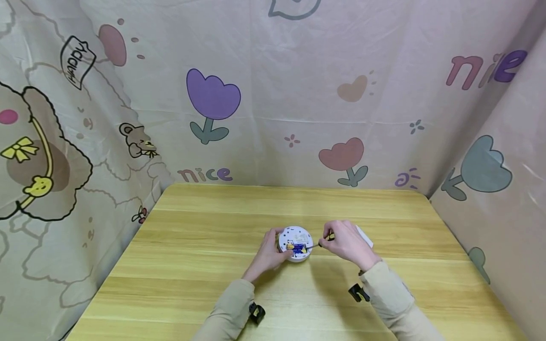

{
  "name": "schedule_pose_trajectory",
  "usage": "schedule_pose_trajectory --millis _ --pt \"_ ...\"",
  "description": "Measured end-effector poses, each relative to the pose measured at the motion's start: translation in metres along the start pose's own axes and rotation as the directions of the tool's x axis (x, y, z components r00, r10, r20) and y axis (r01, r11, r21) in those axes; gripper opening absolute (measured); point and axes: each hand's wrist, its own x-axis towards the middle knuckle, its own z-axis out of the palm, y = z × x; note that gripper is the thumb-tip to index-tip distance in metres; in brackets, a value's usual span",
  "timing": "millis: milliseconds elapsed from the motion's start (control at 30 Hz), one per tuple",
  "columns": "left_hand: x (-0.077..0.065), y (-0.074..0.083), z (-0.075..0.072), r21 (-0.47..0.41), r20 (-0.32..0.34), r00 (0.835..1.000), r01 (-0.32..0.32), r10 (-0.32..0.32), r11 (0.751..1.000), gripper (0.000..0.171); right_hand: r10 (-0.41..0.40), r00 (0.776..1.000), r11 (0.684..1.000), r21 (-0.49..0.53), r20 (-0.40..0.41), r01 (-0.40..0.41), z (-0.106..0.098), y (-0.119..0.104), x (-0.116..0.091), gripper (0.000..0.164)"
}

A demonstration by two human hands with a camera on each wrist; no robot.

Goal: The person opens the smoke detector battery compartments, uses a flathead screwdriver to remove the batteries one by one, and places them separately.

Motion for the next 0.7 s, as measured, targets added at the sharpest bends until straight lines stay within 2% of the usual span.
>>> schedule_pose_trajectory --millis 200,400,533,700 --pt "-0.001 0.002 0.0 0.015 -0.003 1.0 -0.006 0.006 1.0 0.071 0.016 1.0 0.999 0.027 0.021 -0.016 -0.004 0.008 0.002 0.011" --pt "-0.001 0.0 0.0 0.019 -0.001 1.0 -0.022 0.022 1.0 0.069 0.034 0.996 0.982 0.185 0.08 -0.048 -0.006 0.028 0.004 0.013" --pt "-0.002 -0.001 0.0 0.019 0.0 1.0 -0.027 0.027 0.999 0.068 0.093 0.988 0.939 0.319 0.127 -0.129 -0.005 0.041 0.003 0.013" --pt "-0.001 -0.003 0.0 0.015 0.002 1.0 -0.03 0.03 0.999 0.068 0.161 0.967 0.85 0.47 0.2 -0.239 -0.002 0.056 0.001 0.018"
